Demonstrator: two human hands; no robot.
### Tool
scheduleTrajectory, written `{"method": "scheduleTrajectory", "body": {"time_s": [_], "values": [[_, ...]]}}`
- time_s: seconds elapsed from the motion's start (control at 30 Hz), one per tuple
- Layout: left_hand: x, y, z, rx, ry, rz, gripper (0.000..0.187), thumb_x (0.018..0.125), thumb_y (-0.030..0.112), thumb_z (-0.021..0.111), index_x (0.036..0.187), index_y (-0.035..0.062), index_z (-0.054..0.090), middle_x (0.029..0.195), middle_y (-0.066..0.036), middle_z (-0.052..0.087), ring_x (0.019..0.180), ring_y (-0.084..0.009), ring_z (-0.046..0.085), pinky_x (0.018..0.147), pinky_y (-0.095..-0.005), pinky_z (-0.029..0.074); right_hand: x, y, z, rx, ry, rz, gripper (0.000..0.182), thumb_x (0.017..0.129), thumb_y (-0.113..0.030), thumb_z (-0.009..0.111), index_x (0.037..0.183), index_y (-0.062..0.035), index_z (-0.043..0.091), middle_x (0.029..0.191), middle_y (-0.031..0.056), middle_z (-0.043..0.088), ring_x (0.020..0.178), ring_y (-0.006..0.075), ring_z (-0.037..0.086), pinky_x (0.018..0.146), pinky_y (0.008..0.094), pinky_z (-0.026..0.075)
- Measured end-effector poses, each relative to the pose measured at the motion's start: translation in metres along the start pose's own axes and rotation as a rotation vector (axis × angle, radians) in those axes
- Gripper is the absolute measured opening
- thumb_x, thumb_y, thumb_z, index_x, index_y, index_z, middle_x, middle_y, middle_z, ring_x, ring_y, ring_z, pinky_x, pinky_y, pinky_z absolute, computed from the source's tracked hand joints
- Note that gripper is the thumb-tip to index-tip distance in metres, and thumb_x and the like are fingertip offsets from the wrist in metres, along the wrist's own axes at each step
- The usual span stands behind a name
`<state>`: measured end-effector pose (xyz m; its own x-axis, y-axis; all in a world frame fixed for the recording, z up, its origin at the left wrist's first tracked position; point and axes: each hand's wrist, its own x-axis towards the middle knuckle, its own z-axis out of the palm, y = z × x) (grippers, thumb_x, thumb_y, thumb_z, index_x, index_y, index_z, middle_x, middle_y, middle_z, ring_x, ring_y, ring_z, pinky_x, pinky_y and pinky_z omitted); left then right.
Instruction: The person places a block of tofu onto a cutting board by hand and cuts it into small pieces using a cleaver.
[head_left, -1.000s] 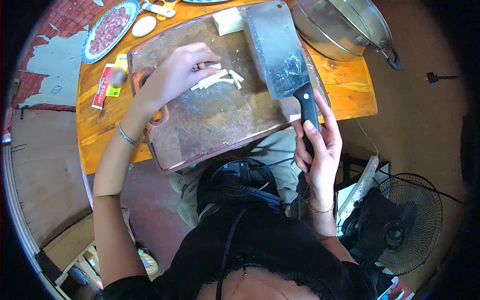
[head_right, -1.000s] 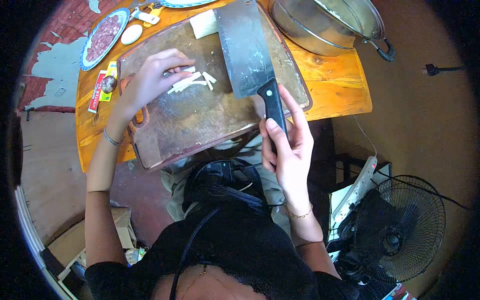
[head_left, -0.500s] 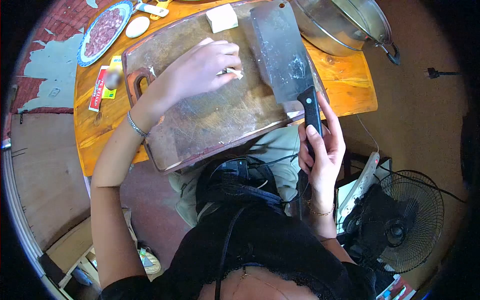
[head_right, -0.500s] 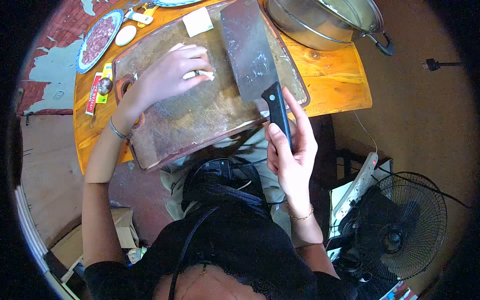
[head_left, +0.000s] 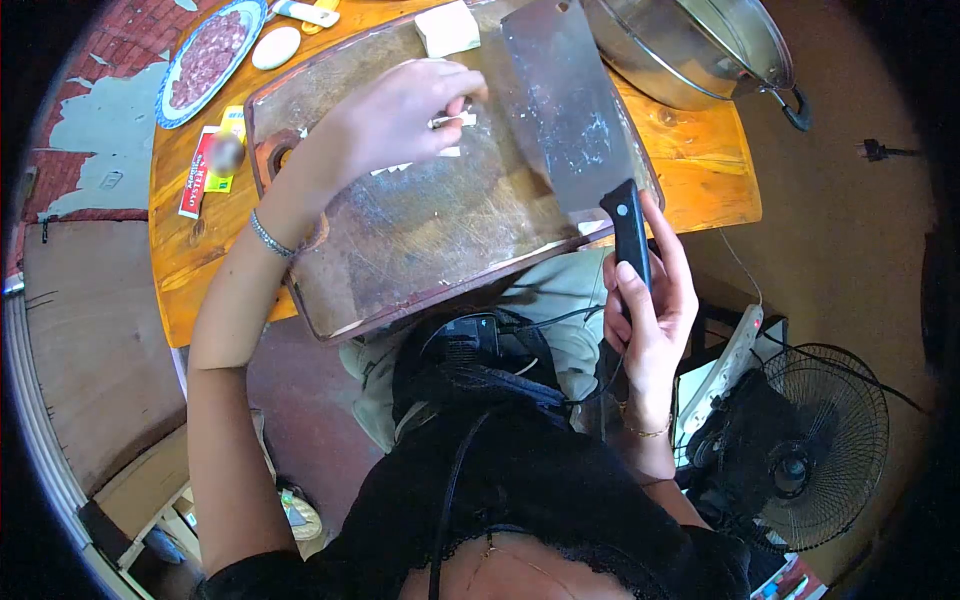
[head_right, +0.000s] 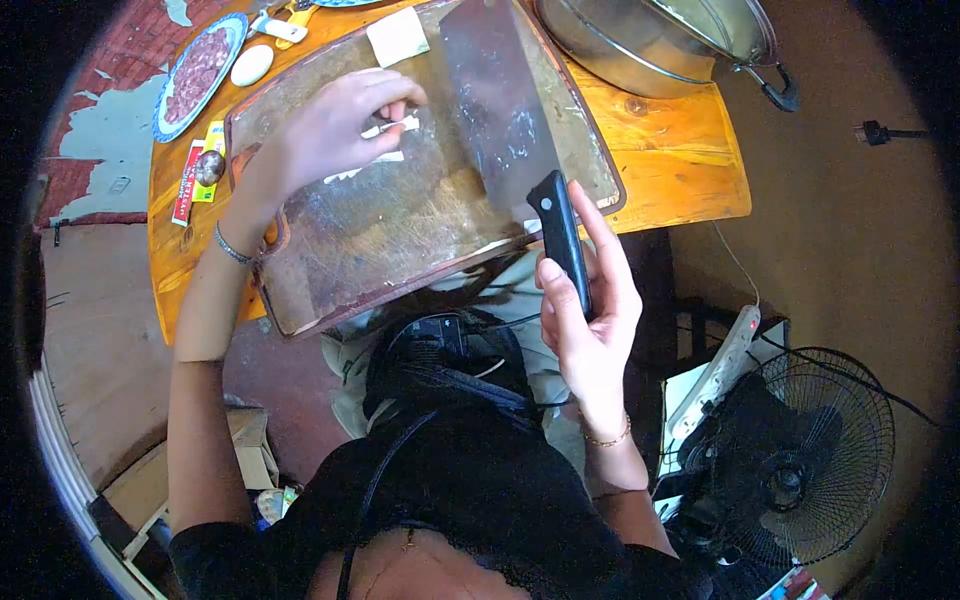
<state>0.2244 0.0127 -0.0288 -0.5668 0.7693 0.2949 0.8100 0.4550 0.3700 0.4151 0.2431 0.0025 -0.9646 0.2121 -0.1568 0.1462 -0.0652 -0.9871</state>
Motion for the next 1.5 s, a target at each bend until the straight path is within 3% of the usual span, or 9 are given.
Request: {"method": "scheduleTrajectory", "body": {"time_s": [0.07,0.1,0.27,0.57,0.77,0.97,1.13,1.27,1.5], "values": [[-0.003,-0.006,0.000,0.015,-0.004,0.010,0.021,0.078,0.005,0.065,0.098,0.0015,0.061,0.080,-0.010,0.058,0.078,-0.0252,0.060,0.071,-0.0341,0.050,-0.002,0.001,-0.007,-0.048,-0.019,0.023,0.052,0.090,-0.002,0.054,0.141,-0.0079,0.042,0.074,-0.0040,0.056,0.047,-0.0021,0.036,0.041,0.0155,0.026],[-0.004,-0.008,0.002,0.008,0.004,0.010,0.019,0.079,0.006,0.066,0.097,0.0012,0.061,0.080,-0.010,0.058,0.078,-0.0253,0.061,0.071,-0.0342,0.050,-0.003,-0.001,-0.013,-0.065,-0.060,0.050,0.050,0.089,-0.001,0.055,0.138,-0.0065,0.046,0.086,0.0003,0.062,0.057,-0.0004,0.046,0.051,0.0157,0.037],[-0.008,-0.006,0.002,-0.064,0.024,-0.020,0.016,0.080,0.010,0.067,0.092,0.0002,0.061,0.083,-0.012,0.059,0.079,-0.0269,0.062,0.071,-0.0347,0.050,-0.006,0.004,-0.016,-0.209,-0.050,-0.002,0.048,0.087,-0.001,0.057,0.135,-0.0041,0.050,0.113,0.0064,0.063,0.084,0.0054,0.055,0.078,0.0212,0.045],[0.009,0.001,0.005,0.033,-0.014,-0.041,0.011,0.076,0.008,0.061,0.083,0.0002,0.056,0.078,-0.012,0.057,0.072,-0.0291,0.058,0.068,-0.0384,0.048,-0.007,0.001,-0.014,-0.200,0.034,-0.031,0.048,0.088,-0.002,0.057,0.135,-0.0066,0.050,0.076,-0.0055,0.055,0.061,0.0001,0.041,0.056,0.0160,0.032],[0.007,-0.023,-0.009,-0.052,-0.067,-0.051,0.012,0.073,0.003,0.063,0.081,0.0001,0.055,0.070,-0.008,0.052,0.065,-0.0185,0.053,0.061,-0.0297,0.046,-0.008,0.000,-0.016,-0.204,0.001,-0.051,0.049,0.087,-0.003,0.057,0.136,-0.0044,0.049,0.088,-0.0002,0.062,0.067,0.0019,0.047,0.061,0.0166,0.038],[-0.021,-0.013,-0.022,-0.206,-0.098,-0.324,0.015,0.079,0.008,0.068,0.090,0.0002,0.062,0.077,-0.004,0.055,0.066,-0.0106,0.051,0.061,-0.0247,0.045,-0.011,0.005,-0.013,-0.173,-0.089,-0.038,0.048,0.087,-0.003,0.059,0.134,-0.0016,0.049,0.123,0.0124,0.061,0.100,0.0117,0.059,0.087,0.0252,0.045],[-0.041,0.006,-0.015,-0.246,0.036,-0.325,0.031,0.076,0.012,0.075,0.103,0.0019,0.065,0.080,-0.004,0.055,0.067,-0.0098,0.049,0.063,-0.0233,0.044,-0.014,0.003,-0.004,-0.297,-0.162,0.008,0.045,0.088,-0.001,0.057,0.132,-0.0004,0.050,0.124,0.0185,0.060,0.111,0.0201,0.059,0.094,0.0313,0.044],[-0.050,0.012,-0.008,-0.185,0.151,-0.239,0.038,0.073,0.013,0.078,0.108,0.0032,0.065,0.084,-0.003,0.056,0.069,-0.0117,0.049,0.066,-0.0240,0.045,-0.016,0.011,0.006,-0.445,-0.198,-0.188,0.045,0.087,0.001,0.056,0.132,0.0006,0.050,0.121,0.0211,0.061,0.110,0.0260,0.062,0.094,0.0326,0.045],[-0.056,0.029,0.006,-0.120,0.280,-0.374,0.037,0.076,0.012,0.075,0.110,0.0021,0.064,0.093,-0.008,0.062,0.080,-0.0176,0.059,0.074,-0.0276,0.048,-0.002,0.019,0.023,-0.493,-0.225,-0.402,0.047,0.085,0.003,0.057,0.131,0.0015,0.050,0.123,0.0216,0.059,0.110,0.0302,0.062,0.094,0.0334,0.045]]}}
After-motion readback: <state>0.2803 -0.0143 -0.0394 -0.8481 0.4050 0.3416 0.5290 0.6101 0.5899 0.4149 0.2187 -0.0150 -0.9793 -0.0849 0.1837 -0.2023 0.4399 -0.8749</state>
